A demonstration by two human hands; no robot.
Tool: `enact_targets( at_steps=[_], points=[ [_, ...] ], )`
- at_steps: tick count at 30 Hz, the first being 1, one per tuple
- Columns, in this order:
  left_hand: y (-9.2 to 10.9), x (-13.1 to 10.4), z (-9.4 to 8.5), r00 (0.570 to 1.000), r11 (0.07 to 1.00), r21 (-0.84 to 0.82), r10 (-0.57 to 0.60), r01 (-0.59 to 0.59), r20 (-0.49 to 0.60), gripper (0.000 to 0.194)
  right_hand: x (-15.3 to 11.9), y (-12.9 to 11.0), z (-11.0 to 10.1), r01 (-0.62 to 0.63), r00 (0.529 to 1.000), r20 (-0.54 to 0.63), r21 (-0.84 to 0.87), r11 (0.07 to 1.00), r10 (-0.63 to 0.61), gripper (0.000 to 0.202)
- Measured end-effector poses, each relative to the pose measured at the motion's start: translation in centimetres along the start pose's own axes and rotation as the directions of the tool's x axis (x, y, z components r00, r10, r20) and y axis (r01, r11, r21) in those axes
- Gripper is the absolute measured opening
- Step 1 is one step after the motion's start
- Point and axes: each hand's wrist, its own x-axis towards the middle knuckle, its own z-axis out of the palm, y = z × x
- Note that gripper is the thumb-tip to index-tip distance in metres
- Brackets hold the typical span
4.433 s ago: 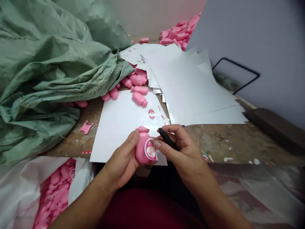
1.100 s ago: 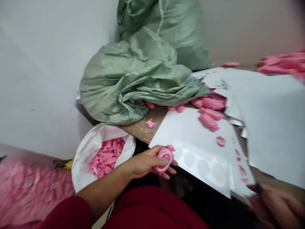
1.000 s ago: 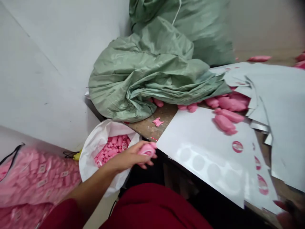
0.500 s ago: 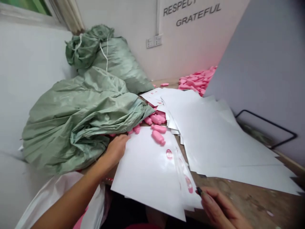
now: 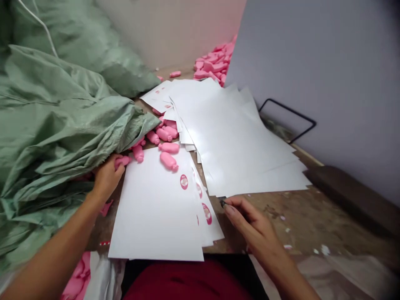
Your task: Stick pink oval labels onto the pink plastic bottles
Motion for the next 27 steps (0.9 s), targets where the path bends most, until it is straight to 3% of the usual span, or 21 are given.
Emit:
enact_targets(
  at_steps=[3,6,8,9,11,13,15,16,20,24,27],
  points=[
    [-1.0,-3.3,0.4,0.997,0.997,-0.030,-0.067,0.068,0.037,0.045,1.1,-0.6,1.2,0.027,1.000,0.006,-0.029,0.999,-0.027,0.027],
    [-1.4,-5.5,0.3,0.980,0.998,0.036,-0.061,0.055,0.190,0.052,2.6,-1.5,2.5,0.096,0.995,0.025,-0.203,0.975,-0.092,0.023],
    [-0.4,-5.7,0.1,0.966,0.997,-0.016,-0.068,0.075,0.250,0.051,3.9,-1.9,3.2,0.152,0.988,0.048,-0.363,0.919,-0.144,0.020],
    [0.6,-5.6,0.0,0.960,0.987,-0.120,-0.066,0.102,0.273,0.049,4.6,-2.0,3.5,0.179,0.984,0.064,-0.431,0.885,-0.168,0.019],
    [3.4,-5.1,0.1,0.938,0.875,-0.437,-0.054,0.210,0.343,0.044,6.0,-2.1,4.1,0.228,0.973,0.097,-0.529,0.817,-0.209,0.017],
    [6.7,-4.4,0.9,0.870,0.601,-0.696,0.002,0.393,0.493,0.046,7.2,-2.0,4.6,0.267,0.962,0.126,-0.602,0.753,-0.241,0.016],
    [9.5,-3.9,2.3,0.789,0.346,-0.765,0.104,0.542,0.606,0.046,8.2,-1.7,5.1,0.290,0.955,0.145,-0.655,0.698,-0.260,0.014],
    [10.4,-3.7,3.1,0.766,0.283,-0.765,0.134,0.579,0.629,0.045,8.5,-1.6,5.4,0.293,0.953,0.150,-0.676,0.676,-0.262,0.013],
    [11.4,-3.2,5.4,0.741,0.268,-0.734,0.093,0.624,0.665,0.043,9.2,-1.0,6.0,0.293,0.952,0.160,-0.726,0.622,-0.261,0.012],
    [10.8,-3.1,5.5,0.700,0.181,-0.702,0.085,0.689,0.709,0.041,9.1,-0.7,6.1,0.312,0.945,0.174,-0.731,0.607,-0.277,0.013],
    [10.7,-3.0,5.3,0.683,0.167,-0.687,0.090,0.707,0.725,0.043,9.0,-0.6,6.0,0.343,0.933,0.193,-0.730,0.591,-0.303,0.014]
  ],
)
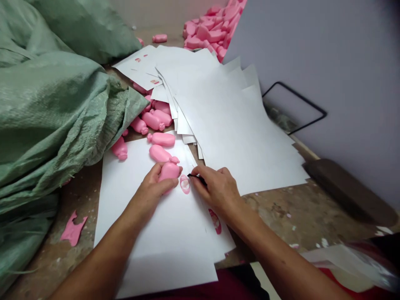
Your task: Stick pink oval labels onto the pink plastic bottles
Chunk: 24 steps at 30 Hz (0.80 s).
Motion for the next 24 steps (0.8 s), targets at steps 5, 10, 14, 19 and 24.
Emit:
enact_targets(
  at_steps=[5,10,14,19,24],
  points=[
    [-0.2,0.4,-0.4,0.999,1.000,-0.001,-0.011,0.011,0.035,0.043,-0.2,0.0,0.3,0.052,0.997,-0.050,-0.092,0.994,-0.056,0.020],
    [-0.2,0.5,-0.6,0.998,1.000,-0.018,-0.019,0.020,0.061,0.043,0.1,0.0,0.4,0.046,0.998,-0.041,-0.049,0.998,-0.048,0.017],
    [-0.2,0.5,-0.6,0.998,0.998,-0.056,-0.025,0.029,0.060,0.043,0.8,0.1,-0.1,-0.011,1.000,0.006,0.034,0.999,0.010,0.012],
    [-0.7,1.0,-1.0,0.997,0.986,-0.165,0.013,-0.001,0.071,0.044,1.1,0.1,-1.0,-0.120,0.985,0.143,0.178,0.977,0.096,0.011],
    [-0.4,1.2,-1.0,0.999,0.958,-0.286,-0.008,0.023,0.052,0.042,-0.2,-0.8,-1.3,-0.151,0.982,0.132,0.109,0.983,0.136,0.027]
  ],
)
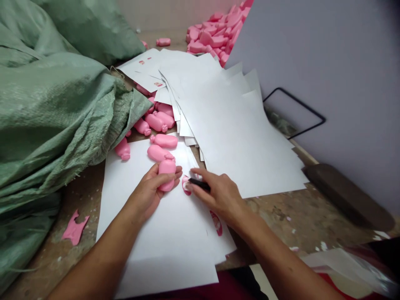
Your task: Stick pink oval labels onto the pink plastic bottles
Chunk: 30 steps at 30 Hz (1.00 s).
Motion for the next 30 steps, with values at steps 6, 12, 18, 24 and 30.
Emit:
enact_targets(
  at_steps=[6,12,18,24,30],
  points=[
    [0.0,0.1,0.0,1.000,0.999,-0.033,0.018,-0.018,-0.005,0.039,-2.9,-1.6,-1.8,-0.210,0.949,0.307,0.453,0.866,0.070,0.035],
    [-0.2,-0.2,0.1,0.996,0.993,0.080,0.088,-0.088,0.009,0.031,-3.7,-1.6,-2.5,-0.213,0.953,0.062,0.834,0.508,0.298,0.026],
    [-0.1,-4.0,2.1,0.989,0.971,0.196,0.120,-0.136,0.092,0.042,-4.7,-2.1,-1.6,-0.127,0.968,-0.014,0.837,0.533,0.251,0.023],
    [-2.2,-7.5,3.2,0.991,1.000,0.004,-0.002,0.001,0.132,0.035,-6.5,-3.1,-1.9,-0.051,0.981,-0.054,0.855,0.516,0.187,0.030],
    [-3.2,-8.6,3.8,0.987,0.991,-0.130,-0.016,0.037,0.161,0.039,-7.3,-3.7,-1.9,-0.012,0.981,-0.120,0.753,0.658,0.155,0.021]
  ],
)
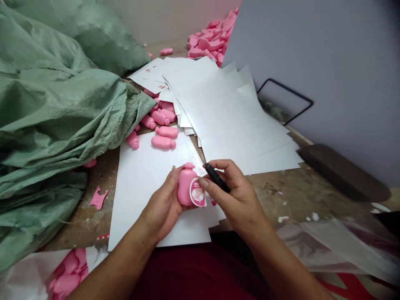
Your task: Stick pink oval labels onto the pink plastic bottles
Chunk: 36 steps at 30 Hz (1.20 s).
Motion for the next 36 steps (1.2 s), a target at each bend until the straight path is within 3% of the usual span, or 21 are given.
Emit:
enact_targets(
  at_steps=[8,28,36],
  points=[
    [-0.1,-0.5,1.0,0.999,0.999,-0.025,0.025,-0.024,0.029,0.048,0.0,-0.3,0.5,0.062,0.997,-0.037,-0.121,0.991,-0.067,0.018],
    [-0.7,-0.3,1.1,0.998,0.998,0.022,0.061,-0.061,0.017,0.045,0.3,-0.1,0.6,0.016,0.998,-0.057,-0.104,0.994,-0.022,0.018],
    [-1.2,-0.2,0.9,0.993,0.981,0.156,0.116,-0.112,-0.012,0.043,0.2,-0.2,0.6,0.115,0.989,-0.053,-0.290,0.950,-0.136,0.014]
  ],
)
